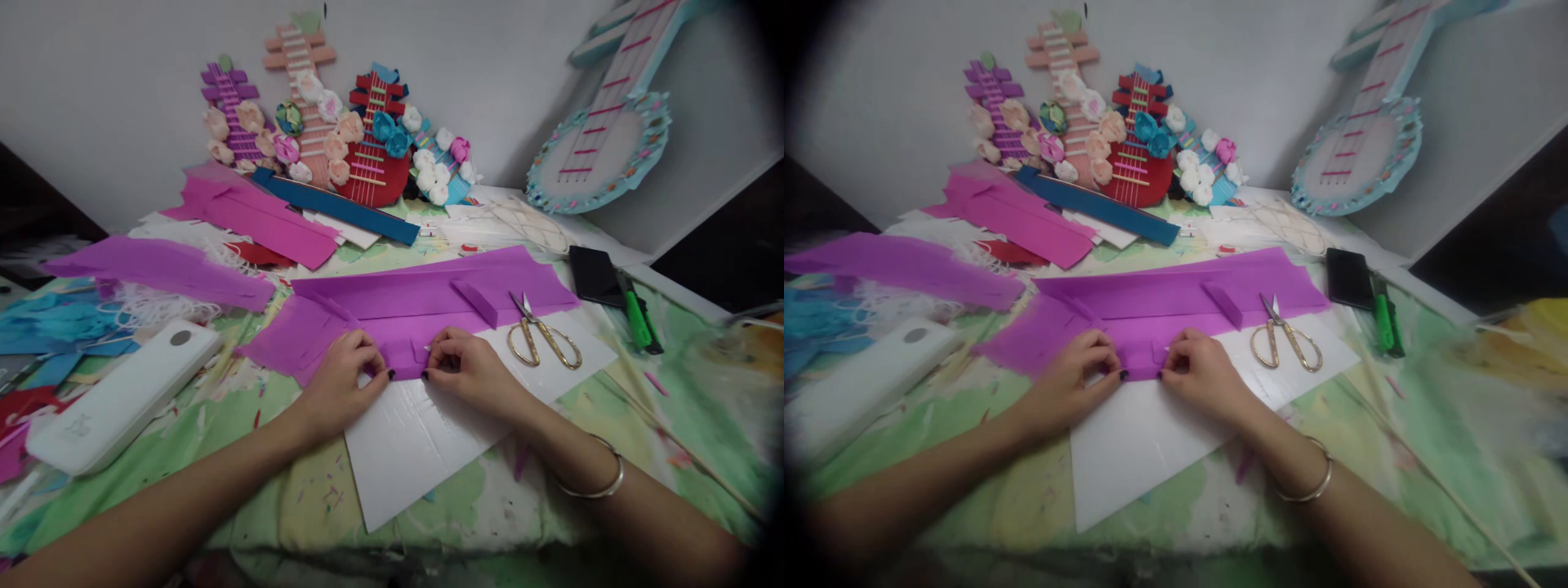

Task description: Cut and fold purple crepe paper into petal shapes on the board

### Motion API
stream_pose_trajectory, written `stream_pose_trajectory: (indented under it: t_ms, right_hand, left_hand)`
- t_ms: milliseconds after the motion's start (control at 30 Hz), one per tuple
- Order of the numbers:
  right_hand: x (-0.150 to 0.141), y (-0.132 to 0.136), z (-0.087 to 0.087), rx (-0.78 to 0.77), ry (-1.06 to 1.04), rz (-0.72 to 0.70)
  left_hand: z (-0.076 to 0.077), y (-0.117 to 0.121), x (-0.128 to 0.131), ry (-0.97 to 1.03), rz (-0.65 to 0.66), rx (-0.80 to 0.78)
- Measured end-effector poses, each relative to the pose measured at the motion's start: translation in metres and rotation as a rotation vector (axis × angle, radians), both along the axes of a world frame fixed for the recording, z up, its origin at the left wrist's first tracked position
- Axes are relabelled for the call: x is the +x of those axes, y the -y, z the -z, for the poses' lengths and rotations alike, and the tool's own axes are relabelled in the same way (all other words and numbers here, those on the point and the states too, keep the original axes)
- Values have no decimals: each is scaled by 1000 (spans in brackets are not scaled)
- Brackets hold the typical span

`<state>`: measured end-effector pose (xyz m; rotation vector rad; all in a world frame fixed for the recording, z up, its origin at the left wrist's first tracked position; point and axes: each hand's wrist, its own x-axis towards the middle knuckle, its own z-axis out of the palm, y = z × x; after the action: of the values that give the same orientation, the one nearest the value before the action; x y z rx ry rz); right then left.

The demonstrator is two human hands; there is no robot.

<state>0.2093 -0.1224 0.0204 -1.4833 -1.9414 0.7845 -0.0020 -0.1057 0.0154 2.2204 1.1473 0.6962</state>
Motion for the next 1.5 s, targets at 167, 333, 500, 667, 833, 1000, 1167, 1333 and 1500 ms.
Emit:
stream_pose_trajectory:
  t_ms: [167,333,500,667,833,1000,1167,1333,1500]
  right_hand:
    - [-1,0,-1,-22,3,7]
    - [-2,0,0,-12,11,25]
    - [-3,0,0,3,18,30]
    - [-5,1,-1,10,51,41]
    - [-6,2,0,16,60,48]
    - [-4,4,5,88,-26,22]
    - [-3,7,12,143,-34,-21]
    - [-3,13,14,338,48,-117]
    - [-7,19,10,478,183,-223]
  left_hand:
    - [1,-1,0,-29,-6,8]
    - [5,-1,2,-53,0,52]
    - [7,-2,3,-74,-4,79]
    - [7,-2,4,-111,-6,101]
    - [7,-1,6,-146,-10,126]
    - [8,0,7,-173,-40,129]
    - [11,2,7,-200,-52,170]
    - [10,4,6,-157,-17,255]
    - [10,4,4,-134,110,408]
